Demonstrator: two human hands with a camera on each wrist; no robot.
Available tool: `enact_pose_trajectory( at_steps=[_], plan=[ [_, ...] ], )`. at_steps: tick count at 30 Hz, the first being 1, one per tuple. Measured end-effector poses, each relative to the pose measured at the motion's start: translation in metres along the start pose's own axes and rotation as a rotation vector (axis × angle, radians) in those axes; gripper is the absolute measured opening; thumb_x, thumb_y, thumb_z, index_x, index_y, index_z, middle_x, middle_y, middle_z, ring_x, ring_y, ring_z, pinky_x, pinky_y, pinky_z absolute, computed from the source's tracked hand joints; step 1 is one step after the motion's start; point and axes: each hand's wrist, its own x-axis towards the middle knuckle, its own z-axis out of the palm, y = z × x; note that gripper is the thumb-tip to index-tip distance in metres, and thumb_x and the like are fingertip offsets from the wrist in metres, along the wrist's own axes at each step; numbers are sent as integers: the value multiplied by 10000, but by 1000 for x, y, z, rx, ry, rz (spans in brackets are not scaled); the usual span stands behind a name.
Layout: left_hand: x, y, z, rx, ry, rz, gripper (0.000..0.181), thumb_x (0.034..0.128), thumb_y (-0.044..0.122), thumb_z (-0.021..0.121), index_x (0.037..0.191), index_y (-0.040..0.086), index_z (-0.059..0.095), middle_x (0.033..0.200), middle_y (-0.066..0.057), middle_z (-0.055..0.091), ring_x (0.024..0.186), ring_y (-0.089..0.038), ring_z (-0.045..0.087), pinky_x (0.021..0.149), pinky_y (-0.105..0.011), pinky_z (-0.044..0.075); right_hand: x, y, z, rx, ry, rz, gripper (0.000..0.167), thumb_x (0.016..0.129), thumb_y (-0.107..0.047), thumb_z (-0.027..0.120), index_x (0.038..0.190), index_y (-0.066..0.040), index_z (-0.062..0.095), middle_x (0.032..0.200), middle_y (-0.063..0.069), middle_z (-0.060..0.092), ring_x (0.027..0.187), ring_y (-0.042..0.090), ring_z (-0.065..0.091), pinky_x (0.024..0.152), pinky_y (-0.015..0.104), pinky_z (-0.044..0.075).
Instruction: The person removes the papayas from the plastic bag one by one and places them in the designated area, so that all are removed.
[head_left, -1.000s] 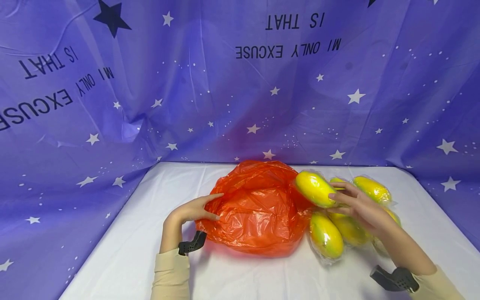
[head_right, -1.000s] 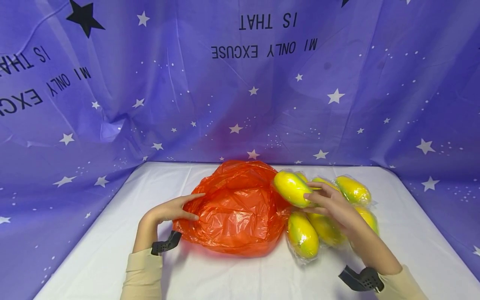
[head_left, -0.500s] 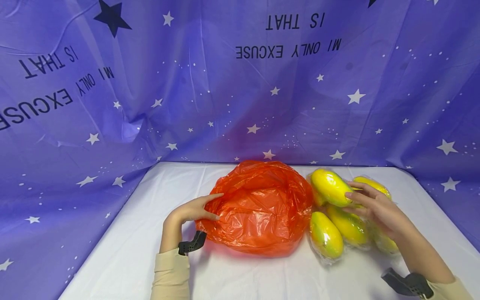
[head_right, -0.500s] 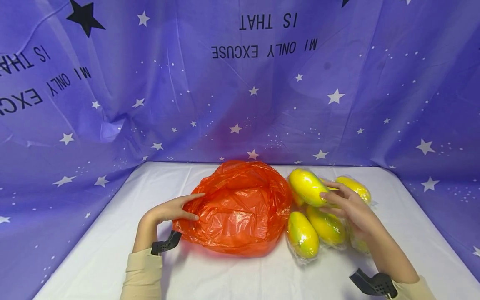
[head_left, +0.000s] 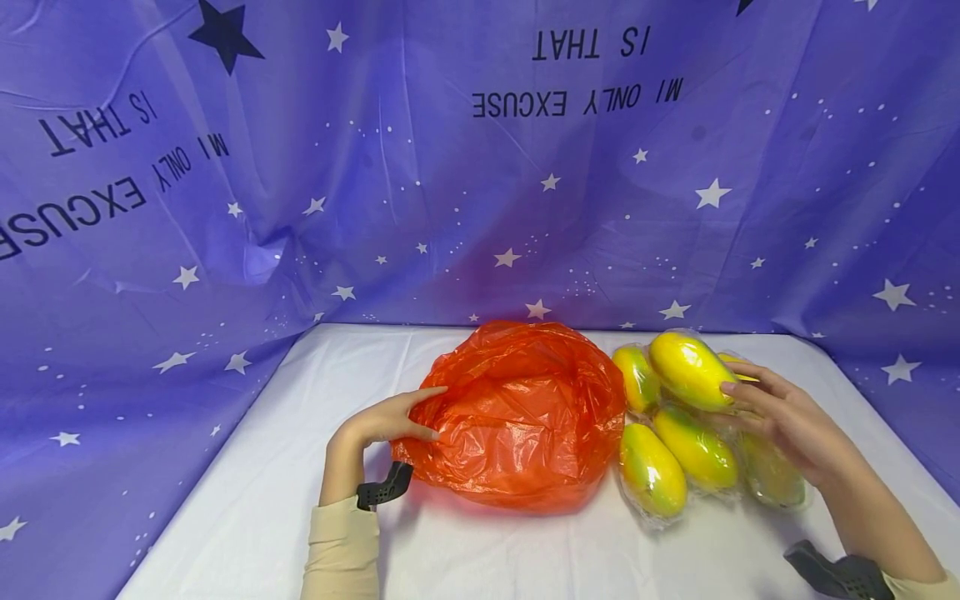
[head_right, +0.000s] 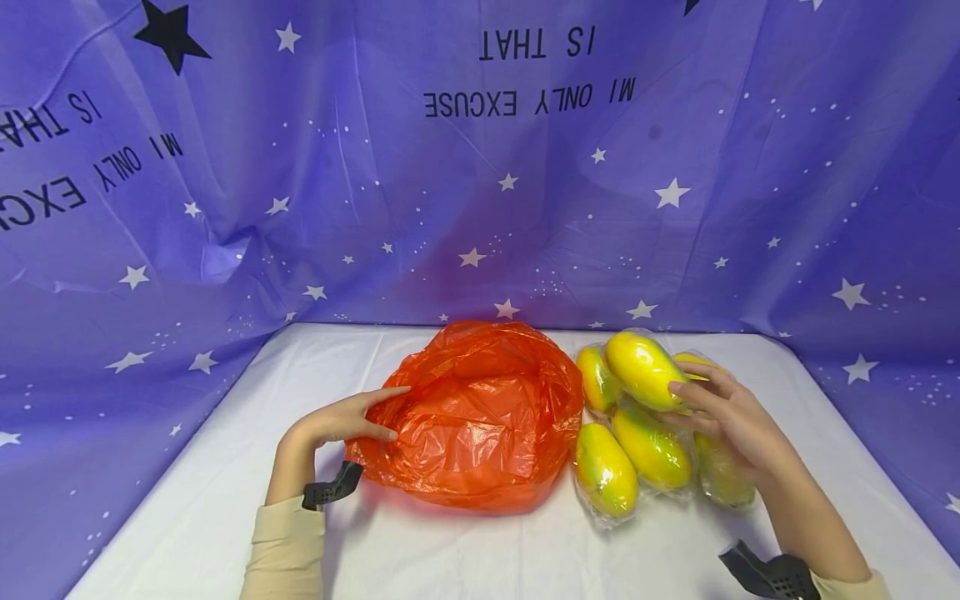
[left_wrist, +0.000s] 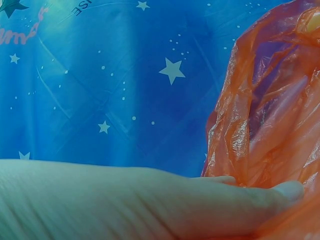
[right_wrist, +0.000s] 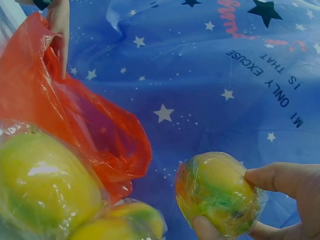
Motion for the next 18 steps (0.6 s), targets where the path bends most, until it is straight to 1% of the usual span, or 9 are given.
enact_pose_trajectory(
  at_steps=[3,4,7,9,11,18],
  plan=[
    [0,-1,0,2,-1,2,763,827,199,757,1490,121,385,1501,-157,367,1376,-376,301,1094,-585,241,-4,2,-8,25,-19,-30,308,1025,-44,424,1279,-176,539,1282,-51,453,1020,125,637,836,310,543],
    [0,-1,0,3,-2,2,764,827,201,757,1490,121,386,1500,-157,368,1376,-376,302,1094,-584,241,-5,2,-12,28,-23,-32,315,1027,-41,417,1282,-180,539,1271,-51,474,1015,138,643,835,309,543],
    [0,-1,0,3,-4,5,764,827,205,756,1490,122,386,1499,-156,370,1375,-375,303,1094,-583,241,-11,1,-20,30,-22,-27,331,1031,-34,396,1276,-203,541,1228,-73,534,985,193,668,817,257,538],
    [0,-1,0,2,-5,7,763,826,204,756,1489,120,387,1498,-157,372,1373,-376,305,1094,-583,243,-14,0,-26,24,-4,-15,332,1032,-39,397,1267,-221,544,1194,-76,564,960,216,678,797,221,528],
    [0,0,0,1,-6,9,762,826,203,755,1488,117,388,1497,-158,373,1372,-378,306,1092,-585,244,-17,0,-30,40,13,-15,336,1031,-32,395,1255,-223,555,1173,-71,576,947,219,681,784,209,523],
    [0,0,-1,-5,-9,4,759,829,198,752,1490,121,386,1500,-158,367,1373,-381,302,1090,-591,243,-27,4,-40,107,51,-95,343,1019,25,381,1201,-152,612,1121,-23,610,929,176,675,774,280,559]
  ],
)
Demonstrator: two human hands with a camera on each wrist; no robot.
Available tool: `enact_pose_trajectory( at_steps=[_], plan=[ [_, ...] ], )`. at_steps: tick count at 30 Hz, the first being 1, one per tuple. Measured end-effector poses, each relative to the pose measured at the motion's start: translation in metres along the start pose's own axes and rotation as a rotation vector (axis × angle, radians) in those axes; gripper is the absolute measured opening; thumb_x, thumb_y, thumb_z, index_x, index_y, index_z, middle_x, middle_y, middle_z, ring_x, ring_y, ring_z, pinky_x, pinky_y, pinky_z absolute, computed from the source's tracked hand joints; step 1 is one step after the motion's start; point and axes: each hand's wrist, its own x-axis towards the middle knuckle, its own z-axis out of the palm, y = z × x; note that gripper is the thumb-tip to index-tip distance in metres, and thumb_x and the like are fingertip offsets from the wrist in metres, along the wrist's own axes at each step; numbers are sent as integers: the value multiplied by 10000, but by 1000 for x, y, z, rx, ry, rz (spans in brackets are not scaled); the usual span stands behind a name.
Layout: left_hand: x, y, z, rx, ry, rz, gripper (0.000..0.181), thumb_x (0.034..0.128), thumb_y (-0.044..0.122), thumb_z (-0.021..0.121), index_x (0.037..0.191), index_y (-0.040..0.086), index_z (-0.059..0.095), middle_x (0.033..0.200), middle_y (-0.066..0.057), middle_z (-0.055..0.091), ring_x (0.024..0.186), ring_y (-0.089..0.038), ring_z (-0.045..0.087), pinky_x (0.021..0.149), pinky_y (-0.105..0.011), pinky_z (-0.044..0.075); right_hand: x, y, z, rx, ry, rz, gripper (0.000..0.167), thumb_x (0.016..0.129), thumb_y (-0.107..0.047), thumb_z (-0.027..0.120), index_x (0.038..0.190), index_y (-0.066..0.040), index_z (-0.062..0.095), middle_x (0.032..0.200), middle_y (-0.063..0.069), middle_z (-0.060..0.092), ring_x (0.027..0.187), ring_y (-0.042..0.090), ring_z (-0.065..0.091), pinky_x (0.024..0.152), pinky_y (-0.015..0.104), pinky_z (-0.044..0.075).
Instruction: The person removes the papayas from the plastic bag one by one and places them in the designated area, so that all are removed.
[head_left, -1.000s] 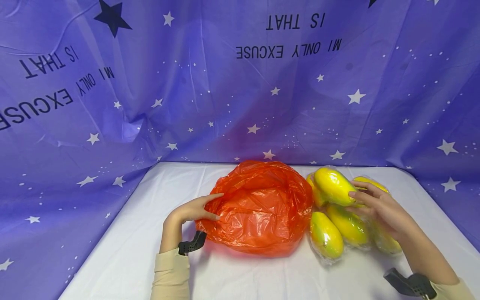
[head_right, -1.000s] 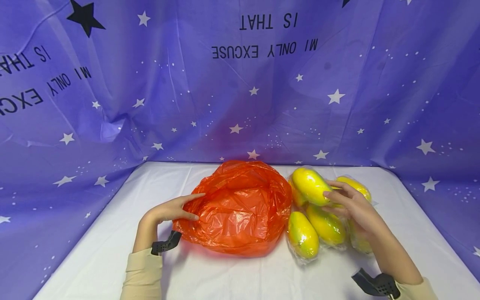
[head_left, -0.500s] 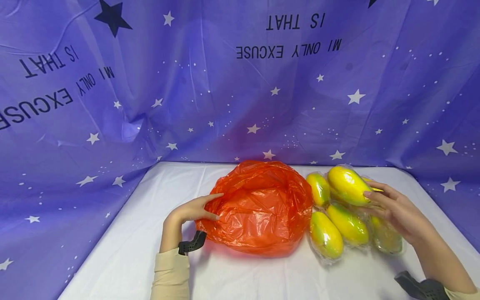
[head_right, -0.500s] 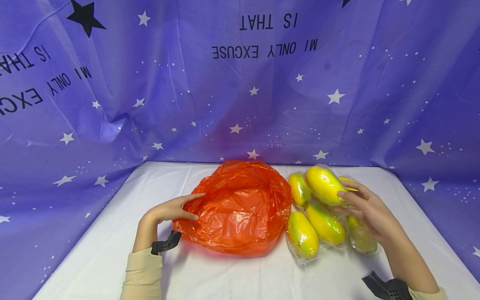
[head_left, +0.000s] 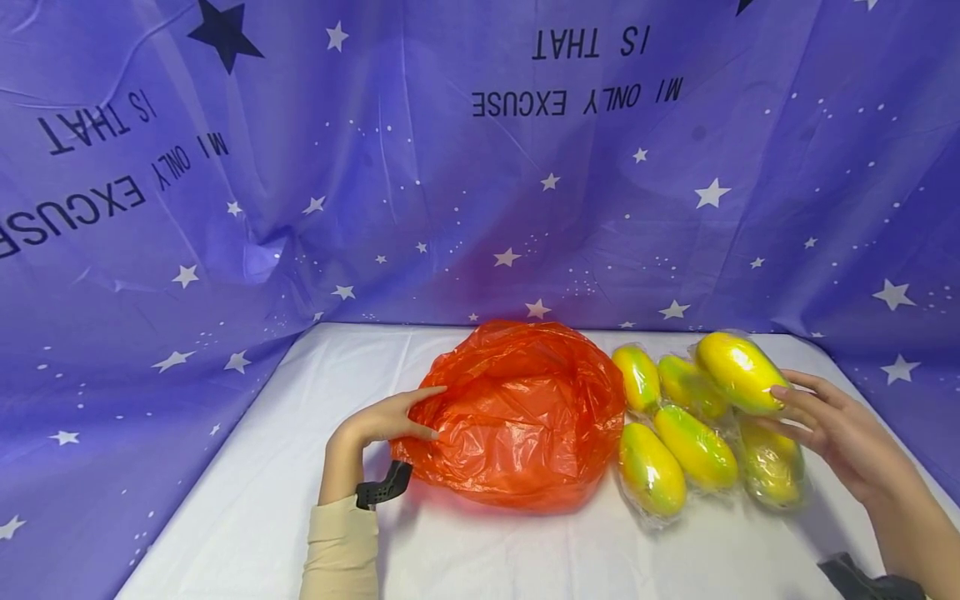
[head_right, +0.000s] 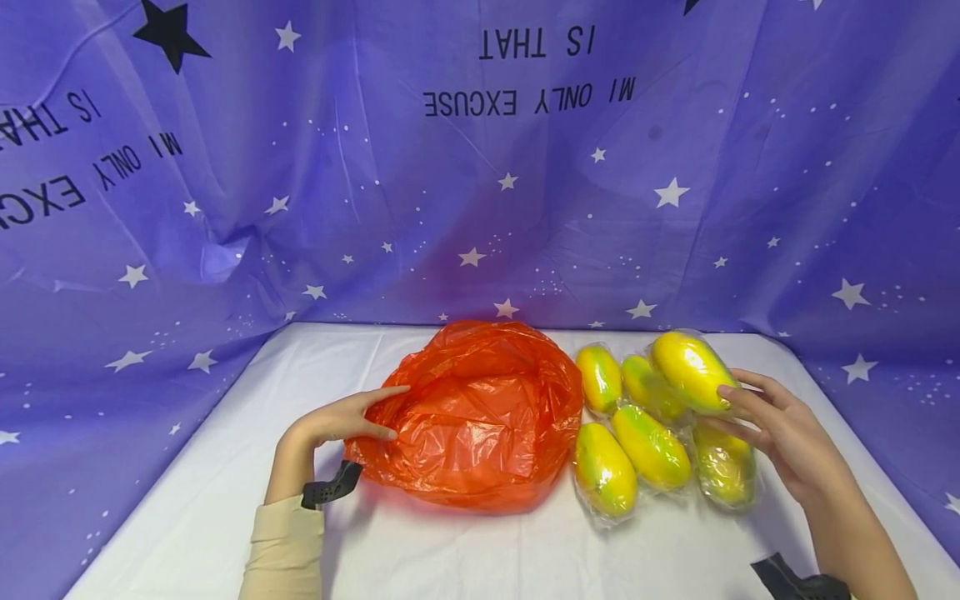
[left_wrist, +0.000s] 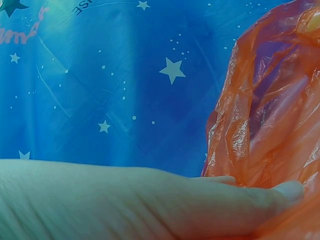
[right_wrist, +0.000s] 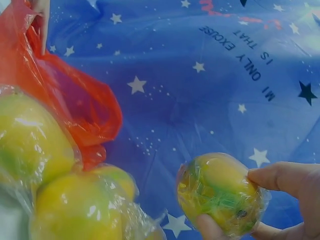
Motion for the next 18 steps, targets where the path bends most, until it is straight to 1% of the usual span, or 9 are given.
enact_pose_trajectory(
  at_steps=[5,7,9,12,13,16,18],
  plan=[
    [1,1,-1,13,-2,1,762,826,199,753,1490,127,387,1500,-159,367,1373,-380,304,1091,-589,242,-5,-1,-8,90,37,-22,356,1013,51,372,1177,-129,632,1081,0,643,917,176,678,752,324,571],
    [1,2,-1,22,-1,-1,761,825,201,754,1490,130,389,1499,-157,370,1373,-378,305,1094,-584,242,-6,-3,-10,98,87,-18,339,1007,45,399,1159,-149,631,1052,-4,654,896,168,683,730,325,575],
    [1,2,-2,31,-2,5,761,826,199,753,1488,120,388,1497,-168,369,1369,-389,307,1089,-590,246,-7,-3,-13,82,139,-13,314,1000,38,428,1144,-171,613,1022,-15,659,871,158,686,709,316,577],
    [2,3,-2,36,-3,4,760,825,197,753,1488,122,389,1497,-166,369,1370,-387,306,1092,-585,245,-9,-4,-18,81,186,-14,302,995,33,452,1127,-194,600,994,-21,656,843,157,691,688,310,578],
    [2,3,-2,36,-2,5,760,825,199,753,1488,120,389,1497,-168,369,1370,-388,306,1091,-586,245,-10,-3,-20,88,188,-20,305,995,36,448,1128,-194,598,993,-19,655,841,161,692,687,309,578],
    [2,3,-1,31,-2,1,761,825,201,753,1489,128,389,1499,-160,368,1373,-379,304,1095,-580,242,-14,-1,-26,160,168,-49,328,998,61,412,1130,-164,612,996,19,667,847,199,700,698,330,579],
    [3,3,-1,30,-1,5,762,825,203,753,1489,126,388,1497,-163,370,1371,-382,307,1092,-584,245,-17,1,-29,182,167,-59,334,998,67,403,1125,-157,616,1003,16,668,846,209,702,695,337,580]
  ],
)
